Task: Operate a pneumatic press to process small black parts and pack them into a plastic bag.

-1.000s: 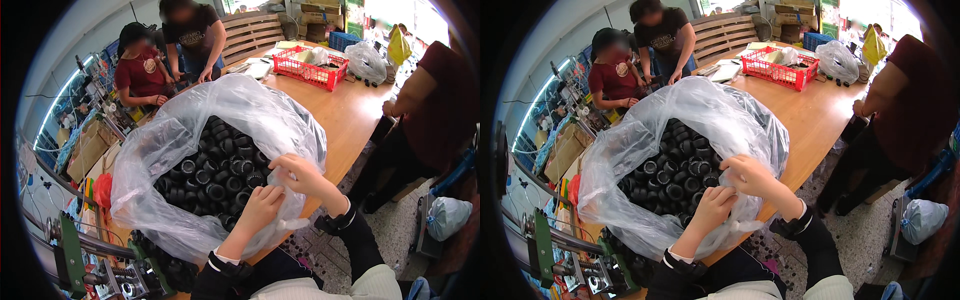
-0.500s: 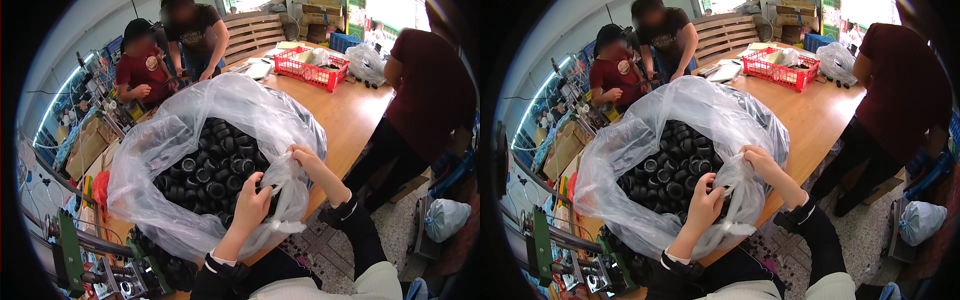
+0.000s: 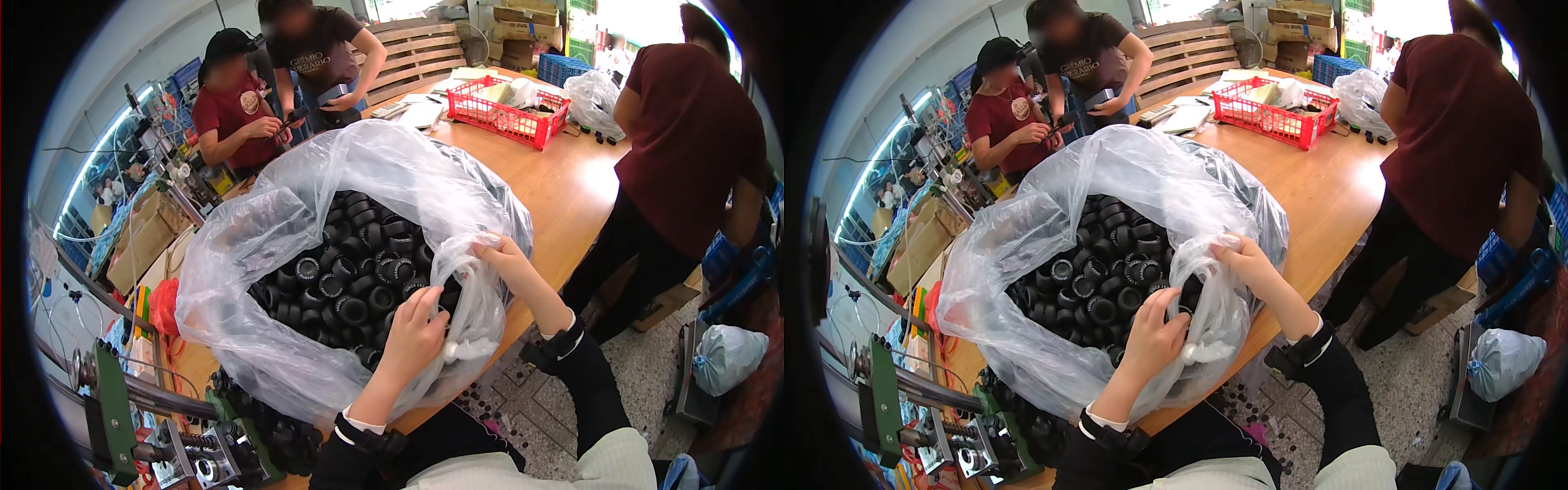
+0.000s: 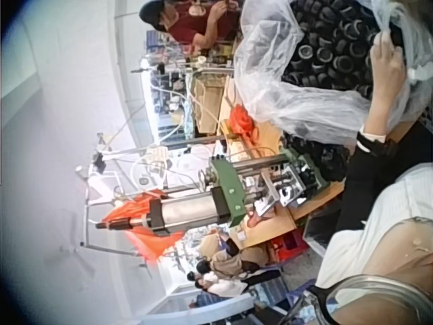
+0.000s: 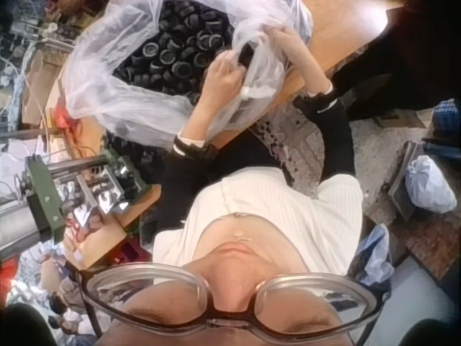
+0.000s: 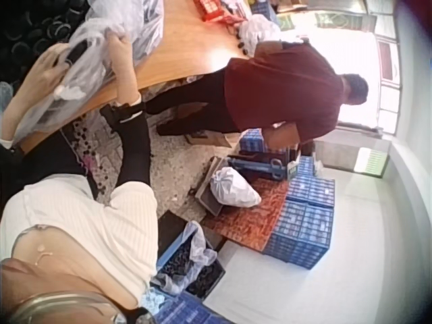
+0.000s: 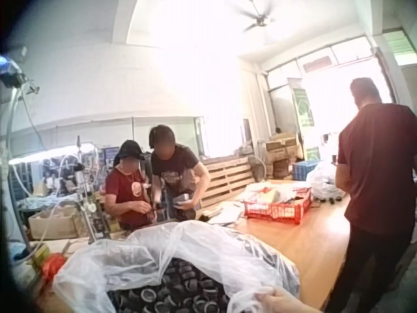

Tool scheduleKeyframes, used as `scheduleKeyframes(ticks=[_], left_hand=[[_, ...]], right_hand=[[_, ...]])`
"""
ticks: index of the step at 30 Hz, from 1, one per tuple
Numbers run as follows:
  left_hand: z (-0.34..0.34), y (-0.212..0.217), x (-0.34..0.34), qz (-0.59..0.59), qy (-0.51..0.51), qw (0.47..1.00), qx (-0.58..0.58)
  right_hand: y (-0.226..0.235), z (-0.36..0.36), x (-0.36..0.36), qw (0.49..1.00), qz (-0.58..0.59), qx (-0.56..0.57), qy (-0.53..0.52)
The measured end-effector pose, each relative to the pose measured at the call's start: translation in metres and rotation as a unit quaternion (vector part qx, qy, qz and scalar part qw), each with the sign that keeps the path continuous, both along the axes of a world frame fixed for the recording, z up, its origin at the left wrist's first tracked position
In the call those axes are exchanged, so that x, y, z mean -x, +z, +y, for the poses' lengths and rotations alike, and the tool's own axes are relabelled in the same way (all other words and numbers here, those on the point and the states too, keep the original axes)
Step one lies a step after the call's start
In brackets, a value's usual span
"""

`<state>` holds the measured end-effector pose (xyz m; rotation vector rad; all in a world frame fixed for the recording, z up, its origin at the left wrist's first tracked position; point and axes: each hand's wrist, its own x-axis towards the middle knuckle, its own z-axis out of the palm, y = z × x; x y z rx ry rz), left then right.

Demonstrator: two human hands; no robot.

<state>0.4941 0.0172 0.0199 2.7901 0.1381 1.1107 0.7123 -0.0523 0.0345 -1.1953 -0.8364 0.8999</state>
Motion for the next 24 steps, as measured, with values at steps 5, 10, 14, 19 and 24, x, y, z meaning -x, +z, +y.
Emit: scheduleKeyframes(ticks=[5,10,14,19,24], left_hand=[[-0.001,-0.002,-0.004,-0.047,0.028,0.978,0.201],[-0.001,-0.001,-0.004,-0.075,0.046,0.974,0.211],[-0.004,-0.001,-0.009,-0.144,0.071,0.971,0.177],[-0.017,-0.006,-0.034,-0.1,-0.079,0.948,0.291],[-0.003,-0.008,-0.057,-0.037,-0.116,0.959,0.256]], right_hand=[[0.009,-0.007,0.008,0.983,-0.162,0.086,-0.006],[0.024,-0.027,0.024,0.876,-0.48,0.015,-0.045],[0.017,-0.021,0.029,0.807,-0.578,0.112,0.055],[-0.021,-0.023,0.037,0.965,0.212,-0.128,0.089],[-0.02,-0.054,0.042,0.965,0.096,-0.236,0.067]])
